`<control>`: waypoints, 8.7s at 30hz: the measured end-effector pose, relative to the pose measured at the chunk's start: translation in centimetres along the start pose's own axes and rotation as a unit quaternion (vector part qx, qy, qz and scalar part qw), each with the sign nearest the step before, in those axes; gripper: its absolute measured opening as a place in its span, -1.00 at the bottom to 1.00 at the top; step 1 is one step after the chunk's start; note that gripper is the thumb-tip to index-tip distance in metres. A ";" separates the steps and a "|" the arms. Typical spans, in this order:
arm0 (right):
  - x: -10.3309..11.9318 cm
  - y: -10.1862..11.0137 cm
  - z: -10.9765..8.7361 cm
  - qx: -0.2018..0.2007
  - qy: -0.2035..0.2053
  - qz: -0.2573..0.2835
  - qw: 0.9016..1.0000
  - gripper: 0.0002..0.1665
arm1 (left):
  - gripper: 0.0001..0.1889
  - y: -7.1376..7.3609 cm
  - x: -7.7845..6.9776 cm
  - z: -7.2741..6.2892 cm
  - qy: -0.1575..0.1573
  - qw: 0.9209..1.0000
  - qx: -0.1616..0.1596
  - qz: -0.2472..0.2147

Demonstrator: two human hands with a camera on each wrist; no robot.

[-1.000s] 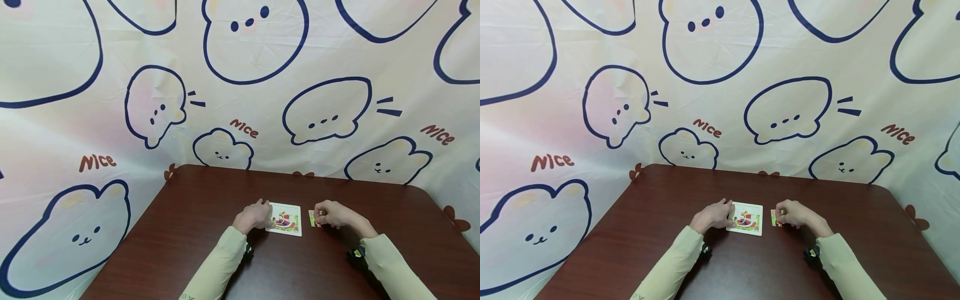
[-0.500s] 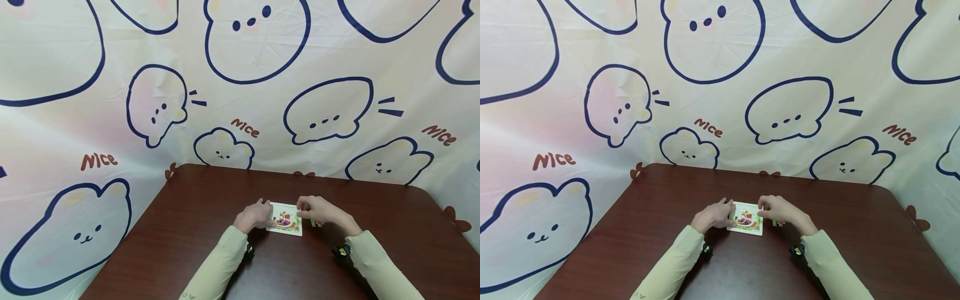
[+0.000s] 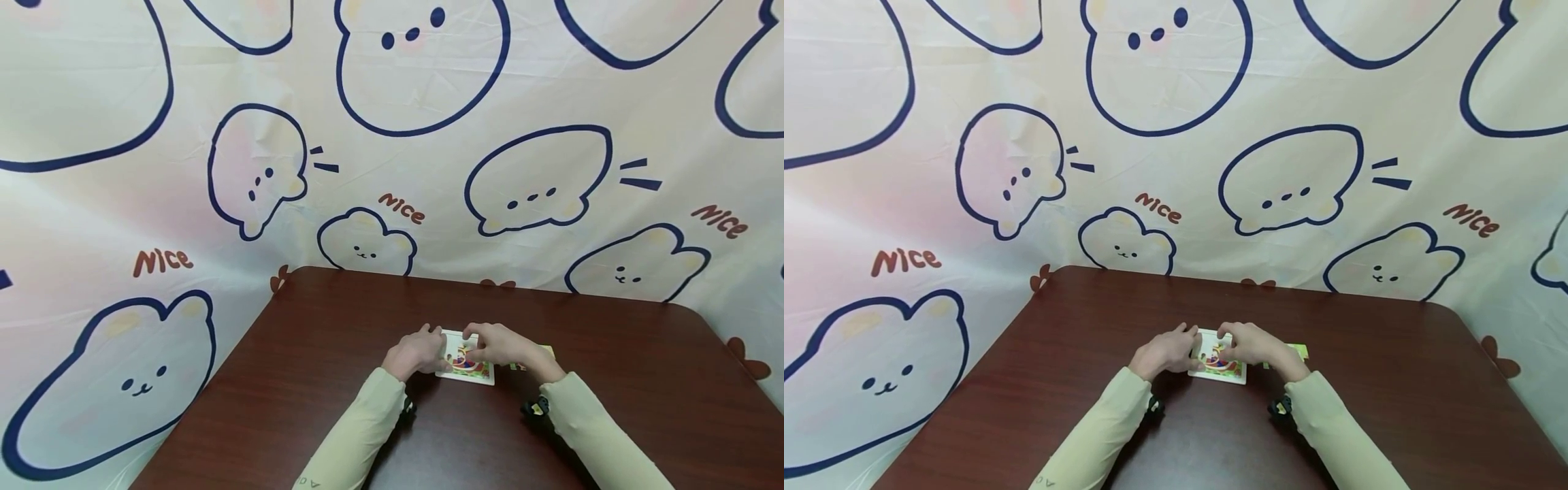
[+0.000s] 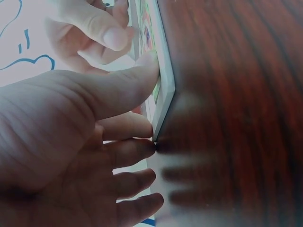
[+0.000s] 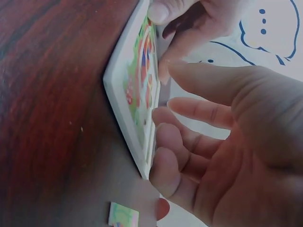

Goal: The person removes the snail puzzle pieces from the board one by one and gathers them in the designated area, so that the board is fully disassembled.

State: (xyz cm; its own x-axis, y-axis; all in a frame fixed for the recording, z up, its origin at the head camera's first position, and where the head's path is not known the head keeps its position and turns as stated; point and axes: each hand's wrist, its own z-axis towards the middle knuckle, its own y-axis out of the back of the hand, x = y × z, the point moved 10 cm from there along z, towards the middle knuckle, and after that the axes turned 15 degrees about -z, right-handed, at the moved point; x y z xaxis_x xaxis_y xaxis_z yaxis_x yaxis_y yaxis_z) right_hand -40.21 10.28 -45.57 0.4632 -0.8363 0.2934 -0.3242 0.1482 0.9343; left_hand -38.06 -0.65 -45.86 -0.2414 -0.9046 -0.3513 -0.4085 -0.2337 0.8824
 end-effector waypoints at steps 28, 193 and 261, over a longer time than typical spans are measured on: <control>-0.6 -1.3 1.0 -0.003 -0.013 0.033 0.999 -0.65 | -0.36 0.1 -0.6 0.0 -0.017 1.000 0.000 0.000; -11.7 0.3 -6.2 -0.048 -0.127 0.061 0.989 -0.88 | -0.28 0.0 -0.4 0.3 -0.024 1.000 0.002 0.000; -3.1 0.3 -2.0 -0.031 -0.040 -0.026 0.998 -0.83 | -0.62 0.0 -1.2 0.1 -0.050 0.999 -0.002 -0.022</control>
State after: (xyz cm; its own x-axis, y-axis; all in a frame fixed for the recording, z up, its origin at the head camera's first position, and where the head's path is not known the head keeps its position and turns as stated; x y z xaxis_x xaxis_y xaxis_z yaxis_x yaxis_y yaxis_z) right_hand -40.10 13.94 -45.80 0.4108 -0.8824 0.2295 -0.2486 0.1338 0.9593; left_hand -37.86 0.46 -45.49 -0.3105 -0.8534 -0.4187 -0.4175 -0.2733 0.8666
